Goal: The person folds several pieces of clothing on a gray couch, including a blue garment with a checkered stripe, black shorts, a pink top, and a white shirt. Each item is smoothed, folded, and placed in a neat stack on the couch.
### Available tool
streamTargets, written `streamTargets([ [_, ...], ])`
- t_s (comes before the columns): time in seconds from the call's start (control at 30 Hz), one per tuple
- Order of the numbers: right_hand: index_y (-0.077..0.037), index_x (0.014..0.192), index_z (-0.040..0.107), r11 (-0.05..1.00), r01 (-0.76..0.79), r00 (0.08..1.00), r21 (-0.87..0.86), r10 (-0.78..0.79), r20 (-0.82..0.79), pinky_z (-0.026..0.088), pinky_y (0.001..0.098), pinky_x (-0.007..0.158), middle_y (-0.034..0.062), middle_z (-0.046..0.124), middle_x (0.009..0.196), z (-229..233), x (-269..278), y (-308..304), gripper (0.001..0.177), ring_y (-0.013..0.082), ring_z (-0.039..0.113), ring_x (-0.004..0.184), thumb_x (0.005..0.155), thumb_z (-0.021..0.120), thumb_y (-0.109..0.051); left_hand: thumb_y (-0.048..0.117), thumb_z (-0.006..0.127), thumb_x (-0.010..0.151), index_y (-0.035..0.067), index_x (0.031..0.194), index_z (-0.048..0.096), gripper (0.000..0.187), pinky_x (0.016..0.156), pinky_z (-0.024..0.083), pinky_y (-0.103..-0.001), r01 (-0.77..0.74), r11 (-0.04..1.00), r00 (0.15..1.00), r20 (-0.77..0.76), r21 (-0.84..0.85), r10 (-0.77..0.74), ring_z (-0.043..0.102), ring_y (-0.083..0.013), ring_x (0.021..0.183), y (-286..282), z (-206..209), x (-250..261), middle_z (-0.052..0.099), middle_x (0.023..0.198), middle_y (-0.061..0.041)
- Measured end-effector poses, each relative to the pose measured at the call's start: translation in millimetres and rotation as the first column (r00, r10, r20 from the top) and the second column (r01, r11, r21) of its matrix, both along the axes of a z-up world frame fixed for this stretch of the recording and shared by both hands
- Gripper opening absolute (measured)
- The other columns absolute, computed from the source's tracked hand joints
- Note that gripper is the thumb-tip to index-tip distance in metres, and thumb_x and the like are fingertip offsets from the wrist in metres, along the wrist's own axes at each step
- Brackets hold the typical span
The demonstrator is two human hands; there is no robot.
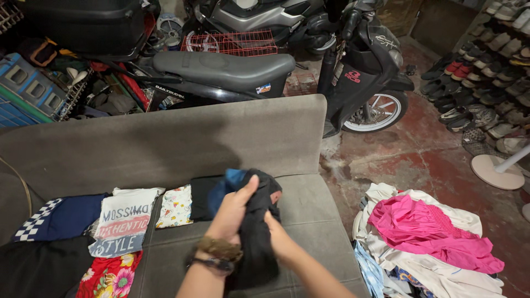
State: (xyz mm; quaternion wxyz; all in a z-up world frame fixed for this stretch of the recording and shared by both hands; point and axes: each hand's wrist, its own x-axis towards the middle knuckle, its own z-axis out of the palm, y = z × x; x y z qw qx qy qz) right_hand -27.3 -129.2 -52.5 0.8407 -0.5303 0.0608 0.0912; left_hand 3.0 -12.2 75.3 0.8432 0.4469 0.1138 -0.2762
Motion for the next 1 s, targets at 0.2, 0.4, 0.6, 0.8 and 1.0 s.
streamTargets([
  [0.2, -0.013, 0.111, 0.064, 0.900, 0.246, 0.962, 0.361, -0.180, -0.208, 0.057, 0.0360, 0.071, 0.0066, 0.070, 0.097, 61.2, 28.3, -14.3, 0.018, 0.0188, 0.069, 0.081, 0.097, 0.056, -0.021, 0.029, 0.086, 0.075, -0.004, 0.125, 0.066, 0.063, 0.082, 0.058, -0.039, 0.063, 0.934, 0.812, 0.526, 0.353, -0.253, 0.075, -0.0277, 0.092, 12.9, 3.1, -22.7, 0.077, 0.105, -0.016],
  [0.4, -0.008, 0.105, 0.066, 0.942, 0.246, 0.967, 0.227, -0.253, 0.001, 0.054, 0.0326, 0.068, 0.0068, 0.071, 0.095, 68.6, 26.4, -30.8, 0.010, 0.0168, 0.066, 0.077, 0.103, 0.061, -0.017, 0.024, 0.083, 0.079, -0.006, 0.118, 0.069, 0.051, 0.085, 0.055, -0.039, -0.389, 0.411, 0.768, 0.536, 0.825, -0.350, 0.070, -0.0324, 0.099, 25.1, -39.3, 7.6, 0.073, 0.102, -0.021],
  [0.6, -0.007, 0.118, 0.070, 0.959, 0.005, 0.935, 0.282, 0.096, -0.341, 0.059, 0.0330, 0.075, 0.0074, 0.078, 0.105, 3.1, 11.9, -22.2, 0.033, 0.0196, 0.073, 0.088, 0.100, 0.049, -0.025, 0.021, 0.063, 0.092, -0.004, 0.098, 0.071, 0.027, 0.072, 0.056, -0.039, 0.011, 0.983, 1.000, 0.018, -0.181, -0.008, 0.068, -0.0244, 0.077, -4.7, -29.3, 22.3, 0.076, 0.088, -0.011],
  [0.8, 0.002, 0.117, 0.068, 0.838, -0.017, 0.896, 0.546, 0.255, -0.364, 0.062, 0.0378, 0.084, 0.0149, 0.075, 0.111, 3.6, 19.9, -30.3, 0.030, 0.0245, 0.073, 0.093, 0.105, 0.053, -0.020, 0.028, 0.057, 0.101, -0.007, 0.108, 0.072, 0.039, 0.086, 0.054, -0.043, -0.312, 0.893, 0.948, 0.039, 0.325, 0.317, 0.068, -0.0237, 0.094, -8.7, -5.7, 7.6, 0.073, 0.107, -0.012],
  [1.0, -0.004, 0.119, 0.070, 0.897, 0.053, 0.882, 0.439, 0.164, -0.441, 0.058, 0.0412, 0.089, 0.0142, 0.075, 0.113, 49.6, 2.6, -31.3, 0.062, 0.0275, 0.073, 0.096, 0.090, 0.044, -0.052, 0.029, 0.046, 0.094, 0.001, 0.117, 0.069, 0.043, 0.098, 0.056, -0.048, -0.262, 0.923, 0.950, -0.246, -0.282, 0.195, 0.071, -0.0313, 0.108, 1.1, -29.3, -13.3, 0.074, 0.122, -0.015],
])
